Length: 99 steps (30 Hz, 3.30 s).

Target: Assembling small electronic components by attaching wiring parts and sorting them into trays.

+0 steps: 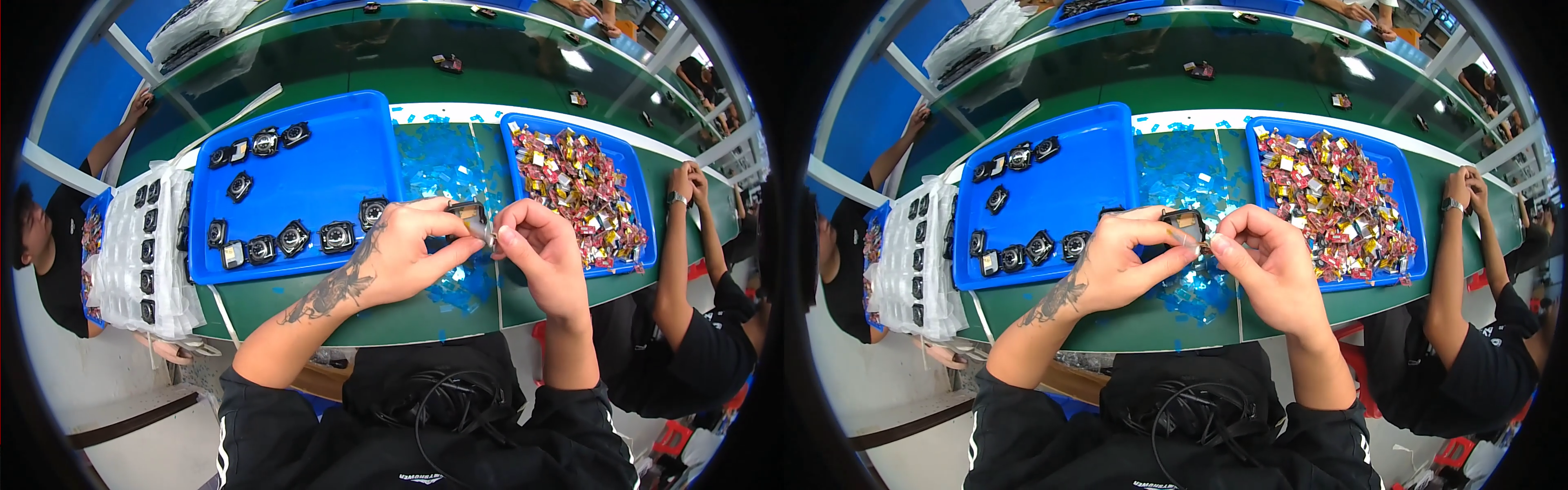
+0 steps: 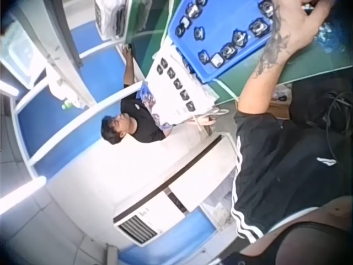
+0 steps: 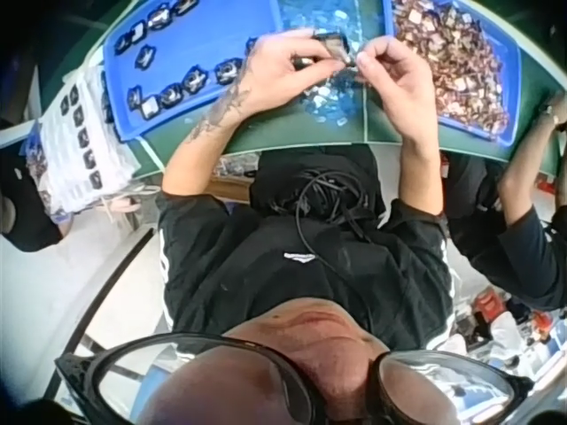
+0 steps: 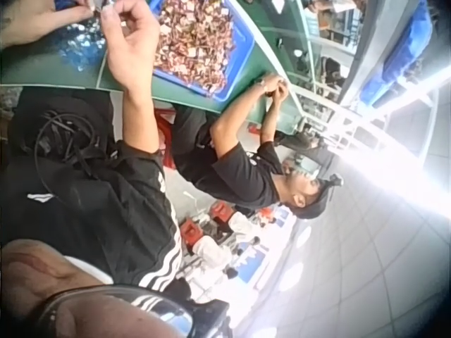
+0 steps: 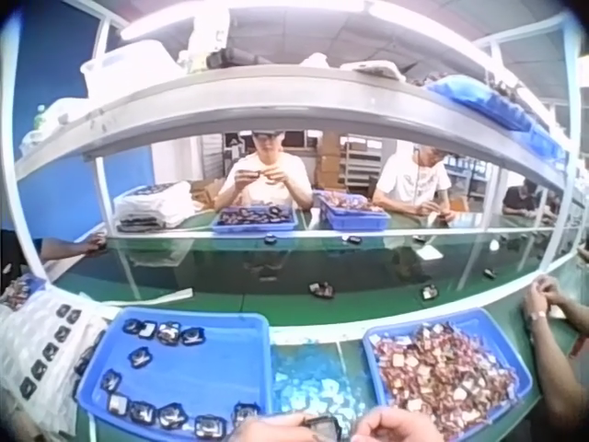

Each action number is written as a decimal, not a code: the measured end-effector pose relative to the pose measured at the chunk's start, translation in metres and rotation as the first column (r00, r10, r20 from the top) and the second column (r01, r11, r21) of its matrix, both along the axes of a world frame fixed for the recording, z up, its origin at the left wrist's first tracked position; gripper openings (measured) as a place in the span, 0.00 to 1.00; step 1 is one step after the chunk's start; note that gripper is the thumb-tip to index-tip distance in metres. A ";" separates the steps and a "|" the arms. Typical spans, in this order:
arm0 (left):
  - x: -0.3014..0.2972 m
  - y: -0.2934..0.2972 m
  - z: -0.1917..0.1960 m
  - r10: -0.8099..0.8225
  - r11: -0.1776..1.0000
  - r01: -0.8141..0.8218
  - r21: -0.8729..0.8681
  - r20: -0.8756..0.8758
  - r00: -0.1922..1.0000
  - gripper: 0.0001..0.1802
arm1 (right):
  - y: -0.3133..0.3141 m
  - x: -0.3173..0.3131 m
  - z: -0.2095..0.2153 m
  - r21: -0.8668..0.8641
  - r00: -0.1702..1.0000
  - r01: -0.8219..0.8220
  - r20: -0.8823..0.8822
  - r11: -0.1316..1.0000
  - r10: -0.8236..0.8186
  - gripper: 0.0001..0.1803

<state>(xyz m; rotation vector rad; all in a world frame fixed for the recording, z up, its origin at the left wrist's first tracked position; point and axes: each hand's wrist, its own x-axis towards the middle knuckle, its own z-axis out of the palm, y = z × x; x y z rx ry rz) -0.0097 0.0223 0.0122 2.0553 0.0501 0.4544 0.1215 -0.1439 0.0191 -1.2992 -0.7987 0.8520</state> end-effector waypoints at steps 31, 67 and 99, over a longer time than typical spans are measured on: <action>0.008 -0.017 0.004 -0.024 0.711 -0.004 -0.703 -0.031 0.999 0.29 | 0.021 -0.020 -0.019 0.146 0.866 0.382 0.288 0.913 -0.409 0.18; 0.012 0.018 -0.022 0.254 0.132 0.169 -0.977 0.199 0.947 0.17 | 0.090 0.029 0.024 -0.279 0.955 -0.209 0.148 0.937 0.257 0.12; -0.017 0.124 -0.025 0.776 0.470 -0.290 0.833 -0.233 0.587 0.27 | 0.020 -0.002 -0.023 0.056 0.203 -0.014 0.978 0.998 -0.052 0.11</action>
